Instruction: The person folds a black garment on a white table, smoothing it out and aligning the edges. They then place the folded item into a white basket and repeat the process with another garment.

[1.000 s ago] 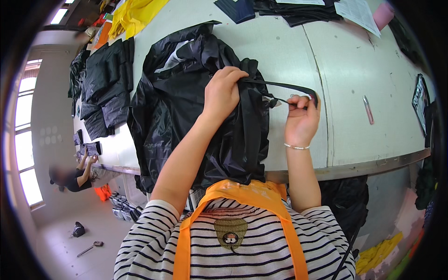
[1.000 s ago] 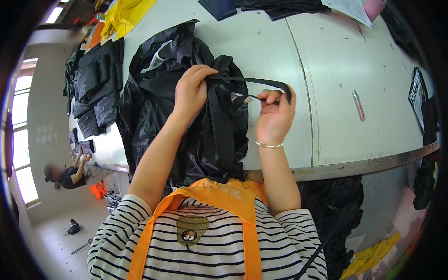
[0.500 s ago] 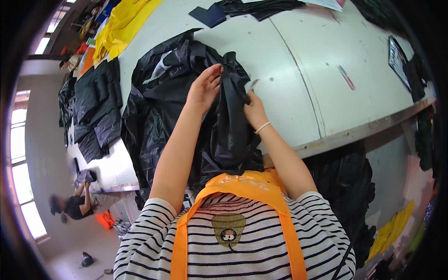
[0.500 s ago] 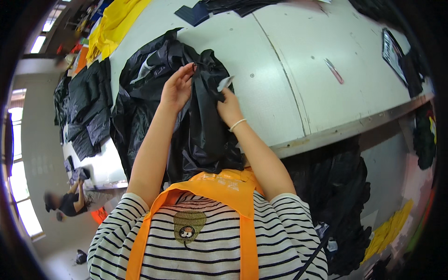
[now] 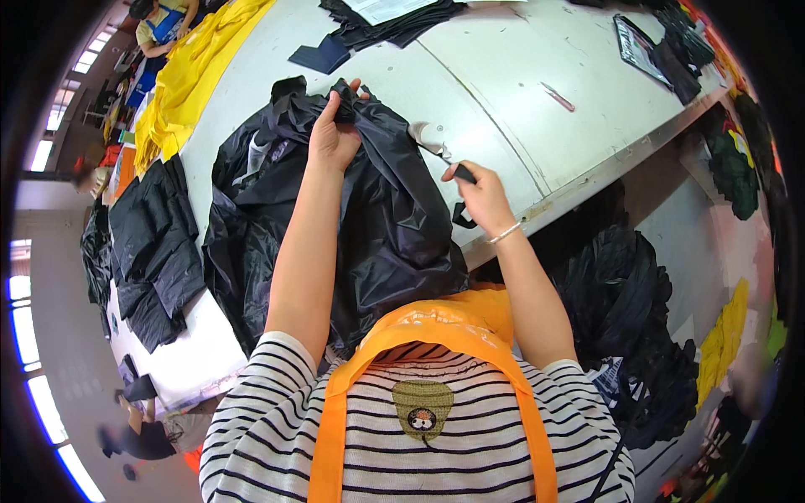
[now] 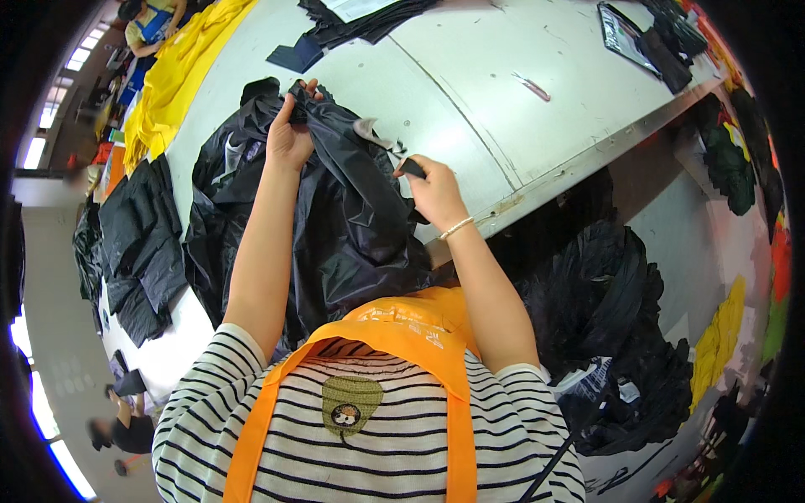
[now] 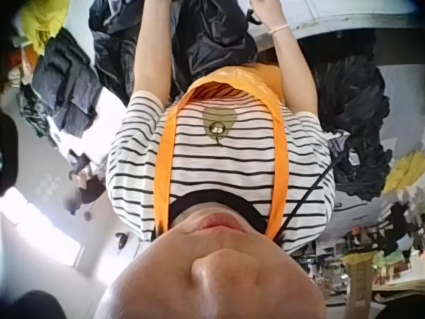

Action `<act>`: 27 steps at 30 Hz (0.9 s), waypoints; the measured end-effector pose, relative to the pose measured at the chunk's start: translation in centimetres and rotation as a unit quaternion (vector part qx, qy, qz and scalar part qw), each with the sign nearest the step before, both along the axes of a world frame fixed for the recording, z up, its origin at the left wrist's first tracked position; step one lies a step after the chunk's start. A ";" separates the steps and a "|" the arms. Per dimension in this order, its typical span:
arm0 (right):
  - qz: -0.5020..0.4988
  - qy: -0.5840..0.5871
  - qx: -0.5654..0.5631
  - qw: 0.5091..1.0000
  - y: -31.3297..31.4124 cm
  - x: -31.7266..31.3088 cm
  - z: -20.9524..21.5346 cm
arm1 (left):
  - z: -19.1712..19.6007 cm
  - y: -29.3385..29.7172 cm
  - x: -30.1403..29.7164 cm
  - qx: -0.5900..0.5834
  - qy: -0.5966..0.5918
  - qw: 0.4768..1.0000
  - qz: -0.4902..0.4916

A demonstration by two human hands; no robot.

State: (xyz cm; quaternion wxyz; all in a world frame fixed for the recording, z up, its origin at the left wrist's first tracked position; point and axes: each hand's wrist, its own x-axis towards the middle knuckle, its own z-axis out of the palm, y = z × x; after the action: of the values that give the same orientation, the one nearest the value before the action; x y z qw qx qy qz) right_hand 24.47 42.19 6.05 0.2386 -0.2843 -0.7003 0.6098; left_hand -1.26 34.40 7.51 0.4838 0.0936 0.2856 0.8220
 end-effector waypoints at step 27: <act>0.018 0.370 -0.089 0.925 3.2 -3.5 13.0 | -5.0 -7.5 -3.8 -0.328 0.004 0.937 0.120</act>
State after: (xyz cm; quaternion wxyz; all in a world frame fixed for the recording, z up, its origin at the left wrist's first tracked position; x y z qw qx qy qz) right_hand 20.96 45.36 19.07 0.4429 -0.0460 -0.5104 0.7357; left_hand -5.09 26.93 2.54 0.3848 -0.1020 0.5501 0.7341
